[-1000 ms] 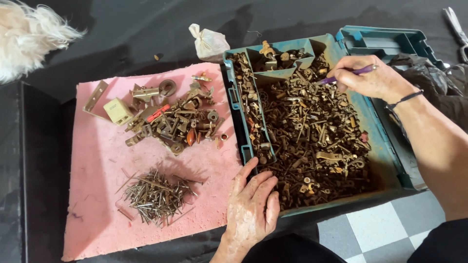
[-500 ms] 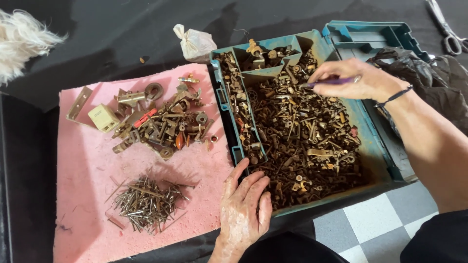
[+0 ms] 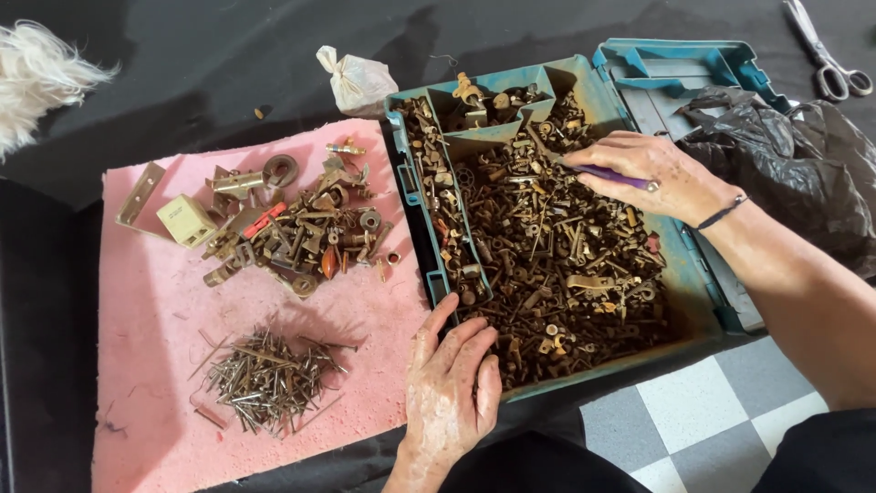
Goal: Sorting various small metal hardware components like screws, hinges, and brackets from a toolbox onto a workspace mat.
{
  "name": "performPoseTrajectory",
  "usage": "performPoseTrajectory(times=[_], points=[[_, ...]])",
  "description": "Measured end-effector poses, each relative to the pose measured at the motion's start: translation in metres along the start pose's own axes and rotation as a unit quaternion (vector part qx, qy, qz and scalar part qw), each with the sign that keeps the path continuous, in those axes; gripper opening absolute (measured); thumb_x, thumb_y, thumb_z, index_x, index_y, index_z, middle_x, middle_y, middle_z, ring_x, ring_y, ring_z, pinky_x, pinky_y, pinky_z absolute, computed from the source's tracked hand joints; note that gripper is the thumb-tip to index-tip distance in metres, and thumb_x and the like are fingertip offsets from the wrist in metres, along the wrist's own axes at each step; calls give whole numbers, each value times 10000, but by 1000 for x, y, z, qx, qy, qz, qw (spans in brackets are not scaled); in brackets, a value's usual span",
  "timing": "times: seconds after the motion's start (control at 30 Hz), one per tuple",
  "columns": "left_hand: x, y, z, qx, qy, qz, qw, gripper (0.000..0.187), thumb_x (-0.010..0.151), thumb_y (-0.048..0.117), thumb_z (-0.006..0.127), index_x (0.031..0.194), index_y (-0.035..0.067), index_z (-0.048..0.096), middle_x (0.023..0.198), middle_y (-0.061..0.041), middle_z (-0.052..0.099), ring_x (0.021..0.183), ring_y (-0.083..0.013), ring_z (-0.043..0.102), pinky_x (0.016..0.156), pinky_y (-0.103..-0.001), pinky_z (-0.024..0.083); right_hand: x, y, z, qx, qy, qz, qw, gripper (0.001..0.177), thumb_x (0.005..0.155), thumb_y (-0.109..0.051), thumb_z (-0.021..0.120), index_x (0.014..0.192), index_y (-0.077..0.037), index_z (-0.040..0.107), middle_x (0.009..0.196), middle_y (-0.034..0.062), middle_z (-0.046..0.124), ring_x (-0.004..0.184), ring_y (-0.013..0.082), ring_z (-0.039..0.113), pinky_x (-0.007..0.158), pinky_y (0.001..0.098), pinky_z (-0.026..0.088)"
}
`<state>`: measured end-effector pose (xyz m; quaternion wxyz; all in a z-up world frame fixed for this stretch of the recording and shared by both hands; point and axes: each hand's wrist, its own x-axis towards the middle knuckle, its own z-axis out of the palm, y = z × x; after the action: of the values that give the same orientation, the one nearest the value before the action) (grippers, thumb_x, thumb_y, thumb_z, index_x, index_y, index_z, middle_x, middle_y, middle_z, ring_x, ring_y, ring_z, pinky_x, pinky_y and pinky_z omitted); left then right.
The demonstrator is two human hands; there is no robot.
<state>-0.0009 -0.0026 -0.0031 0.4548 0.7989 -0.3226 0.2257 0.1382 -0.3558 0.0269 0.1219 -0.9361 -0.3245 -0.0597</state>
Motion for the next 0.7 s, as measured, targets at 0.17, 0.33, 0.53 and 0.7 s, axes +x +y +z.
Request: performPoseTrajectory(times=[0.17,0.33,0.53,0.7], points=[[0,0,0,5,-1,3,1000,269,1006,125,518,1040,-62,708,1068,-215,723,1264,-469,581,1097,-514,499,7,-21,-13,37,36,-10,999,338,1042,-206,536,1315,-38,643,1133,150,718,1041,296,688,913,415,569],[-1,1,0,16,-13,-10,1000,280,1014,141,514,1059,-49,715,1098,-197,723,1297,-451,554,1083,-505,500,-1,9,9,-51,19,-61,997,412,951,-81,693,1356,-73,618,1040,111,742,892,224,707,795,342,636],[0,1,1,11,0,-4,1000,276,1012,121,516,1046,-75,707,1078,-220,723,1272,-476,565,1078,-518,505,2,9,6,-55,-8,-64,996,375,969,-42,615,1342,-60,638,1078,125,721,1006,265,672,871,380,618],[0,0,1,6,-1,-4,1000,268,1003,120,523,1049,-69,708,1083,-214,723,1277,-471,564,1089,-514,499,4,7,11,-49,-34,-6,998,398,1003,-239,524,1370,-106,604,965,105,692,899,243,661,794,389,614]])
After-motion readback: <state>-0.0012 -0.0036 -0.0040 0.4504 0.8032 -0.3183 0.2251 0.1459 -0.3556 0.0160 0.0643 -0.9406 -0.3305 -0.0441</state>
